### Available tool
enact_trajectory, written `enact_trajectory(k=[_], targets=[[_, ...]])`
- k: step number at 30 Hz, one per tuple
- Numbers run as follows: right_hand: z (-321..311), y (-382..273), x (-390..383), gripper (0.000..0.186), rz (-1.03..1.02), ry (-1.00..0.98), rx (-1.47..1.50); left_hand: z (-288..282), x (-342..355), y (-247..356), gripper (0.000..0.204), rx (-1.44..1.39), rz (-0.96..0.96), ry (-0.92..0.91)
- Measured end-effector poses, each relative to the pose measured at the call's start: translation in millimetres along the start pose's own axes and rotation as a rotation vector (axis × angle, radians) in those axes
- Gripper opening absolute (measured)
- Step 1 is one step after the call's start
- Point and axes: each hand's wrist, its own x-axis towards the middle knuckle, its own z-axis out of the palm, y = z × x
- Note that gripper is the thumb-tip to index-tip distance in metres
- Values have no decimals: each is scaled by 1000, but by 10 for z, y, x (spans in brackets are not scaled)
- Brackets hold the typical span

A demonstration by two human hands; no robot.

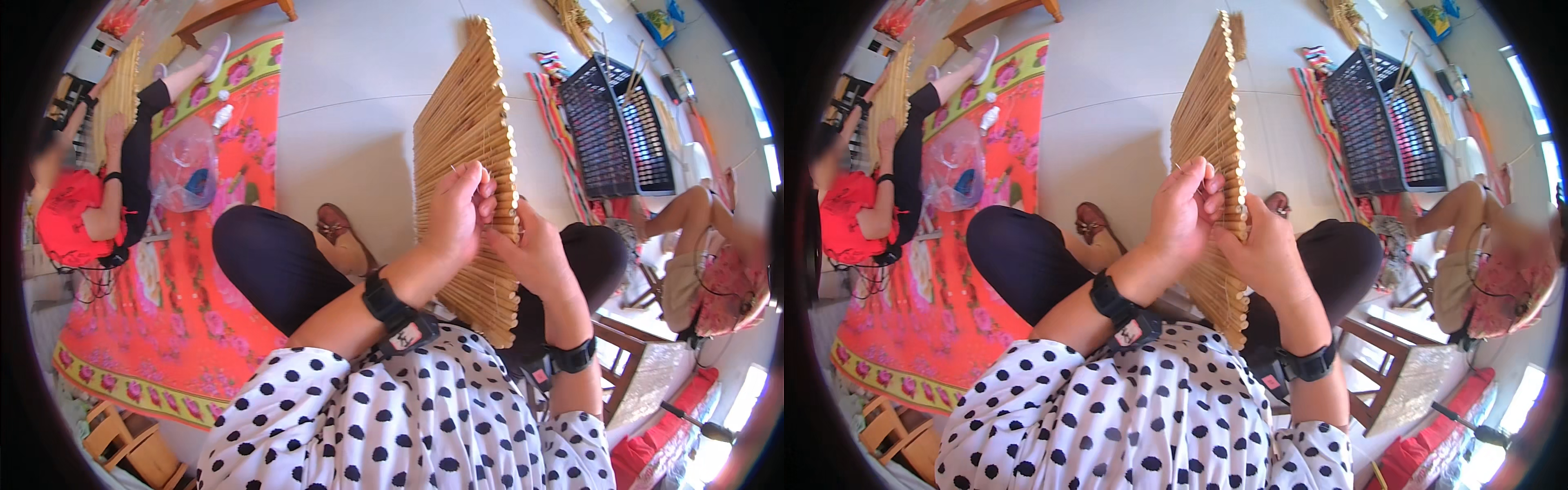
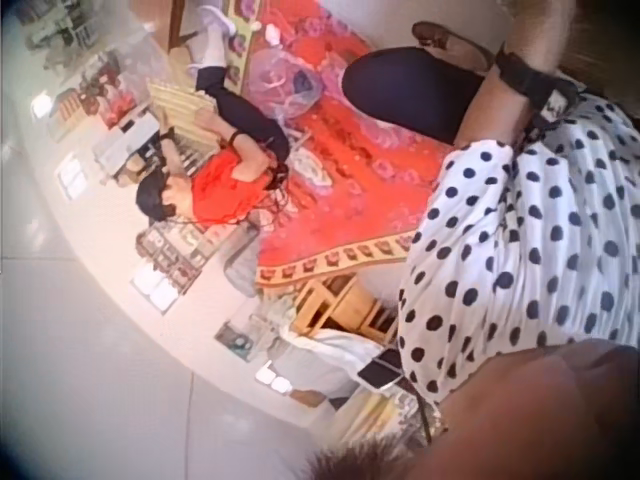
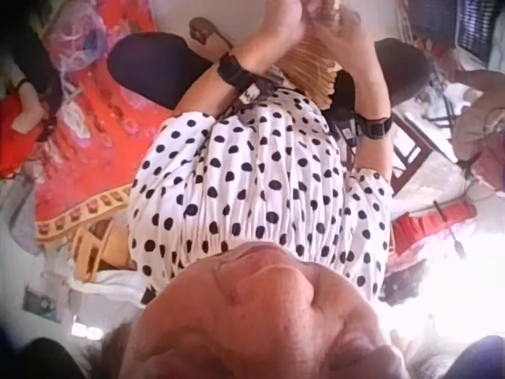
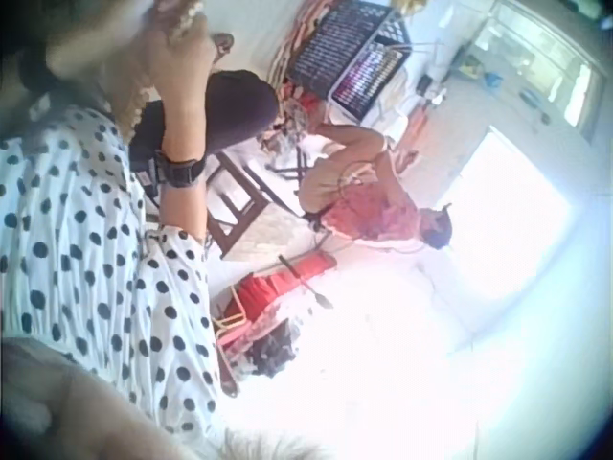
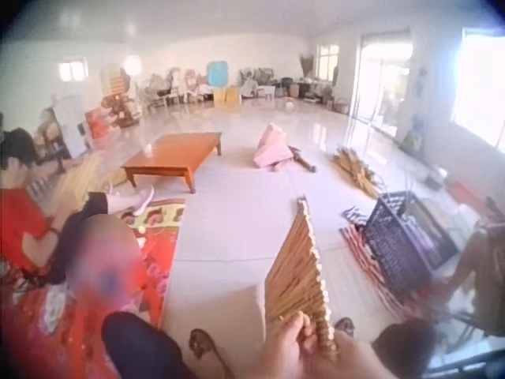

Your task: The person is weaving bamboo sticks together using a string. They are sitting on the floor and holding the bamboo sticks in their hands, wrapping the string around them to secure them.

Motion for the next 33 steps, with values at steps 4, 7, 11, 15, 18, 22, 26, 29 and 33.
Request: enact_trajectory(k=[4, 7, 11, 15, 18, 22, 26, 29, 33], targets=[[3, 68, -186, 32, 103, 96, -91, -113, -21, 82, 24, 87, -113, -13], [-22, 24, -166, 30, 165, 45, -117, -238, 72, 213, 22, 182, -197, -45], [-35, 22, -84, 35, 85, 9, -240, -393, 107, 438, 17, 359, -121, -43], [-29, 158, 21, 34, 15, 53, -209, -627, 47, 678, 21, 352, -1, 116], [-59, 117, 87, 33, 35, 27, -255, -872, -34, 848, 29, 404, 68, 175], [-78, 24, 134, 32, 76, -20, -284, -825, -88, 1008, 38, 701, 18, 26], [-65, 31, 133, 29, 52, -25, -235, -488, -232, 942, 24, 844, 72, -66], [-60, 51, 175, 27, 32, 19, -140, -399, -240, 854, 12, 891, 28, -90], [-142, -72, 288, 33, 155, -8, -281, -372, -227, 800, 13, 1045, 76, -172]])
